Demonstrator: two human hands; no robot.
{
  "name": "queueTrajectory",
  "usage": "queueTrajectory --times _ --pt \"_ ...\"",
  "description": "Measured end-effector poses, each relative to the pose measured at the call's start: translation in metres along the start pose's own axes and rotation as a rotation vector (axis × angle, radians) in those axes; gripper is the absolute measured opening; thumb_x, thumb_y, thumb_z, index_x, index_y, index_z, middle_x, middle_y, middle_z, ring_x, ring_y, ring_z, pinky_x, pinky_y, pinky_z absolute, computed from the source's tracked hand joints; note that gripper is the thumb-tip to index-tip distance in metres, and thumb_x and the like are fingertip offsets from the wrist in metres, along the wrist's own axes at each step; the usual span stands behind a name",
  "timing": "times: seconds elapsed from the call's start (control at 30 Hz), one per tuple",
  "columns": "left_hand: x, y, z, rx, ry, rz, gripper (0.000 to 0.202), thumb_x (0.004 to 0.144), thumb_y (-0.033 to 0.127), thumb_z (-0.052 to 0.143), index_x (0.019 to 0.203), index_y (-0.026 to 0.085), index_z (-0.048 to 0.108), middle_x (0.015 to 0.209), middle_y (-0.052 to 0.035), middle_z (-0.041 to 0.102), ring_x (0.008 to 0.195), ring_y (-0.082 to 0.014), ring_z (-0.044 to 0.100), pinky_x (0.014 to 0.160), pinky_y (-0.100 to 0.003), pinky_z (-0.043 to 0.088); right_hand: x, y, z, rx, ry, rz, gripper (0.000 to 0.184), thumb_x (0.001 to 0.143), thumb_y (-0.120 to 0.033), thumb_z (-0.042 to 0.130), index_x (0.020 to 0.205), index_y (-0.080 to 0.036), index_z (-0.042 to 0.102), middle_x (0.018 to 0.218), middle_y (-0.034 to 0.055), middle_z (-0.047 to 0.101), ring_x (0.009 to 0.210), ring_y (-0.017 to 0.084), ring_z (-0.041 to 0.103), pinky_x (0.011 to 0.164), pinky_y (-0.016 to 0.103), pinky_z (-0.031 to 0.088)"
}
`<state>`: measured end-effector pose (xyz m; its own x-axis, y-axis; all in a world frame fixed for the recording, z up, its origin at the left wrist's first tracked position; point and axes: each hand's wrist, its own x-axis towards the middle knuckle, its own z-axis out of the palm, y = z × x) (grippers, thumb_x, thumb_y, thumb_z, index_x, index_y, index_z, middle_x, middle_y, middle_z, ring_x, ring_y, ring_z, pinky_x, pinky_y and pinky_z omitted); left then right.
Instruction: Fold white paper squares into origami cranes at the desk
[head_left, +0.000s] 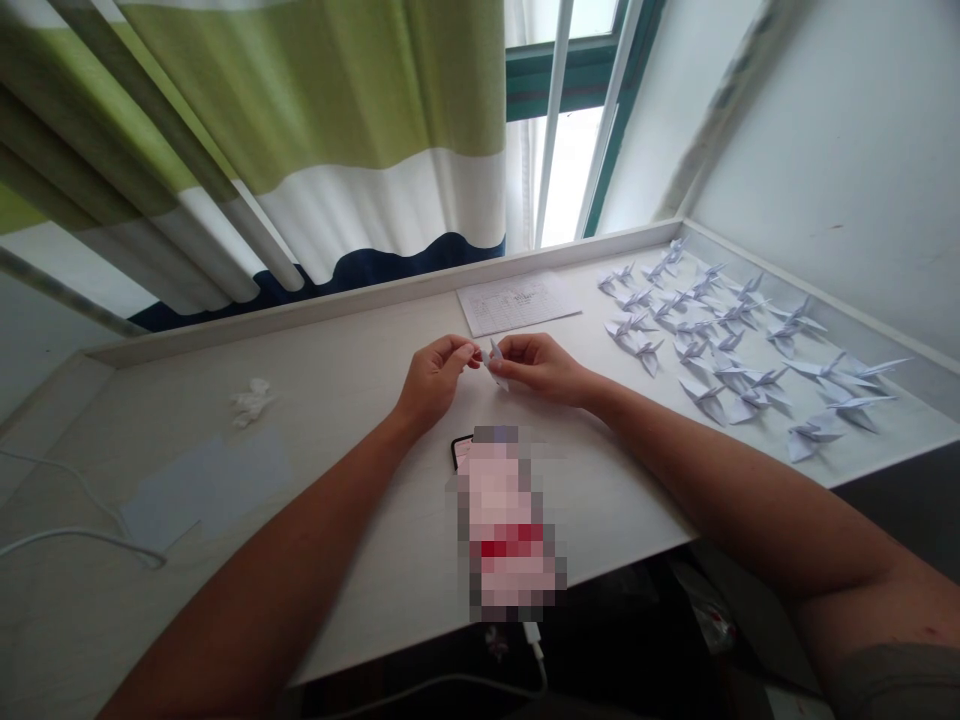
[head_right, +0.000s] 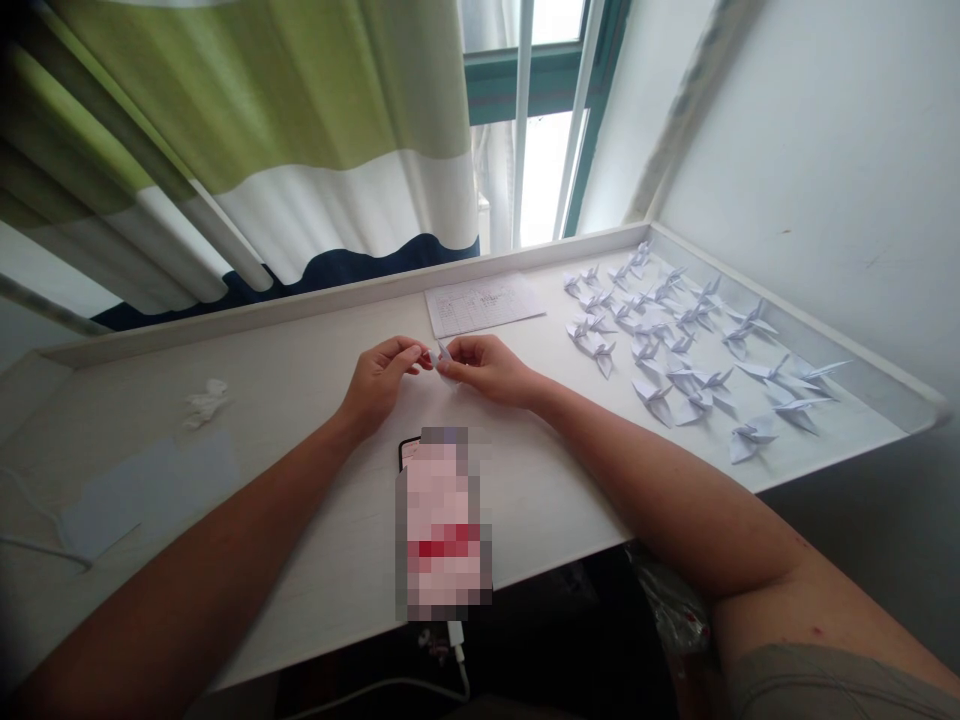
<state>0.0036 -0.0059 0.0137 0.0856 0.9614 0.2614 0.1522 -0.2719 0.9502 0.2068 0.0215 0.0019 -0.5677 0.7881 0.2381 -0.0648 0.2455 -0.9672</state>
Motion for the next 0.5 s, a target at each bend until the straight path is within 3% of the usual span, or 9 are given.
queueTrajectory --times 0.17,0.5 --pt "0.0 -0.008 -0.001 -0.005 -0.014 0.026 0.021 0.085 0.04 0.077 0.092 0.02 0.08 0.095 -0.0064 0.08 0.087 -0.0202 0.07 0.085 -0.034 0.053 0.0 -0.002 0.001 0.0 -0.015 0.0 0.043 0.09 -0.055 0.079 0.077 -0.018 0.061 0.07 -0.0029 0.056 0.064 0.01 0.044 0.057 0.027 0.033" --pt "-0.003 -0.004 0.004 0.066 0.07 0.011 0.018 0.084 0.037 0.075 0.081 0.02 0.076 0.086 -0.0045 0.077 0.085 -0.021 0.068 0.081 -0.033 0.053 -0.001 -0.004 0.004 -0.029 -0.015 0.001 0.044 0.088 -0.056 0.081 0.077 -0.018 0.062 0.067 -0.0035 0.054 0.063 0.011 0.045 0.056 0.027 0.034"
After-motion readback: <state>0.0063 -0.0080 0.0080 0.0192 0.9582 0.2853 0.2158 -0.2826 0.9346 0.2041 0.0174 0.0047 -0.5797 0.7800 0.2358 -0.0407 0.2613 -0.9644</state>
